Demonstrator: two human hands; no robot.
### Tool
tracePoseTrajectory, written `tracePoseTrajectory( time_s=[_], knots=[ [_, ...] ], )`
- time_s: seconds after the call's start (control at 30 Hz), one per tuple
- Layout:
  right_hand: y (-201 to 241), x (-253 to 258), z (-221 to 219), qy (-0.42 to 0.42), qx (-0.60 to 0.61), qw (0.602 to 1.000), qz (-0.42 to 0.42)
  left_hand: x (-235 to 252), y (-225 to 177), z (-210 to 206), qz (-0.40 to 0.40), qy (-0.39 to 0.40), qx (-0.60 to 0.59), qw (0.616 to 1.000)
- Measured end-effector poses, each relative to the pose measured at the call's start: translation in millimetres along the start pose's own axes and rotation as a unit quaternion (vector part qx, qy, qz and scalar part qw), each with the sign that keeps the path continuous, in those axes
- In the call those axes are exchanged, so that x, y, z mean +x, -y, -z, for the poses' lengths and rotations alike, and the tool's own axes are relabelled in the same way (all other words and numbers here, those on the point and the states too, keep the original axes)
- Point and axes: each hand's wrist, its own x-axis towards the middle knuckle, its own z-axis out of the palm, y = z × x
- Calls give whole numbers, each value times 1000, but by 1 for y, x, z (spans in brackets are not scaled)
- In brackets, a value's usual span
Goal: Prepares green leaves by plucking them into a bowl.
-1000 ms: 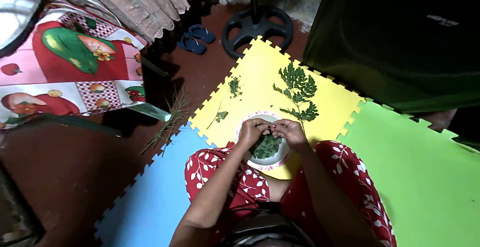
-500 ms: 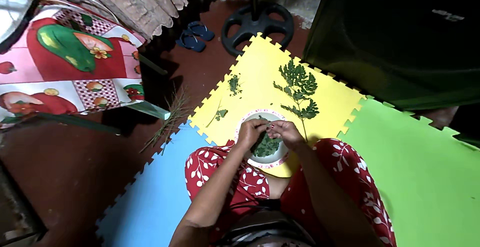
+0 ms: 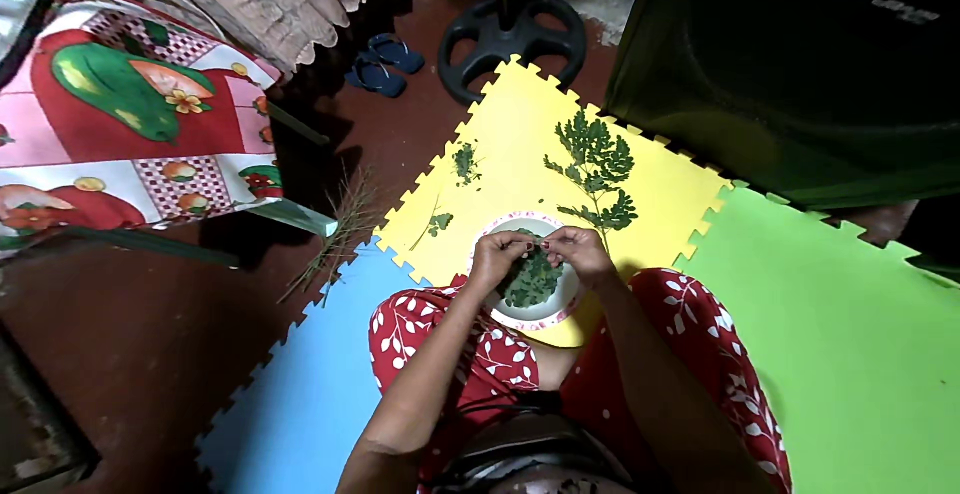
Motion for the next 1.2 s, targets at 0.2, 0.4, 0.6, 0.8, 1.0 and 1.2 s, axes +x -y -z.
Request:
tracePoseTrajectory(
  time_s=[0.2, 0.4, 0.6, 0.8, 1.0, 1.2],
  knots=[
    [0, 4, 12, -29, -10, 999, -9, -2, 6, 10, 32, 6, 65, 997],
    [0, 1, -1, -6, -7, 1000, -7, 0, -9, 0, 16, 56, 142, 988],
    [-2, 2, -6, 26, -34, 999, 28, 5, -20, 3, 29, 106, 205, 973],
    [0, 13, 2, 165, -276, 947, -23, 42, -27, 34, 8, 16, 240, 971],
    [-9, 9, -19, 139, -543, 817, -136, 92, -40, 50, -28, -46, 297, 953],
    [-21, 12, -28, 113, -551, 815, -138, 46, -24, 27, -4, 36, 249, 968]
  ],
)
